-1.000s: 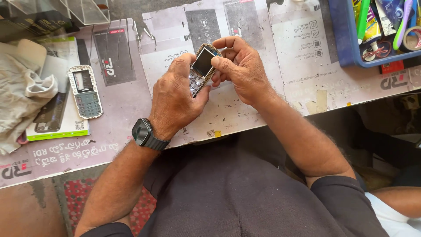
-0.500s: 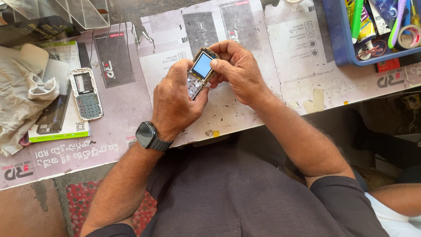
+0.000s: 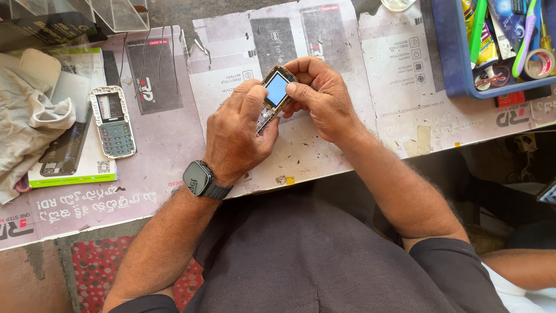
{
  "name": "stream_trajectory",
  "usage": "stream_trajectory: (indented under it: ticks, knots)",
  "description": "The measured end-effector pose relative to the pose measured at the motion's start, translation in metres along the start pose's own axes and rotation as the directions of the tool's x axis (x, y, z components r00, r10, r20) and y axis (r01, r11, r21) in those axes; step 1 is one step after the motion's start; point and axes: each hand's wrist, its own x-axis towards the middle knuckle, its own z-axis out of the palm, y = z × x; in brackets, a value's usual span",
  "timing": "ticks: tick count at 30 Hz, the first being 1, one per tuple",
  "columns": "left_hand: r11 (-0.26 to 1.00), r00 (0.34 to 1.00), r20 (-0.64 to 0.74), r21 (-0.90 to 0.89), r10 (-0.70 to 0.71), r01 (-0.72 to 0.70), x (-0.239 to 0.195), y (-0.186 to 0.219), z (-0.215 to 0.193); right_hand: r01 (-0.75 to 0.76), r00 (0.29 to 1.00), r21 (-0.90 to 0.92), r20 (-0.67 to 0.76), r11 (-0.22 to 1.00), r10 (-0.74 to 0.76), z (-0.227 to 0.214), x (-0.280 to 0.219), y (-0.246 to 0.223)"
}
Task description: The person cleans the internal components of a disassembled mobile phone using a spray bottle and a toothbrush. The person sprays liquid onto the phone's interior and scrubs the surface with the toothbrush, then sets the phone down.
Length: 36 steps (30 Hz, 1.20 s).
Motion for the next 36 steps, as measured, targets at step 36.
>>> stream_trajectory:
  ticks: [36]
  knots:
    - [1.0,0.999,-0.045,-0.018,0.0,-0.001,0.002,-0.005,-0.001,0.222,0.975,-0.284,0.097,0.933,-0.202,0.007,-0.007,0.0]
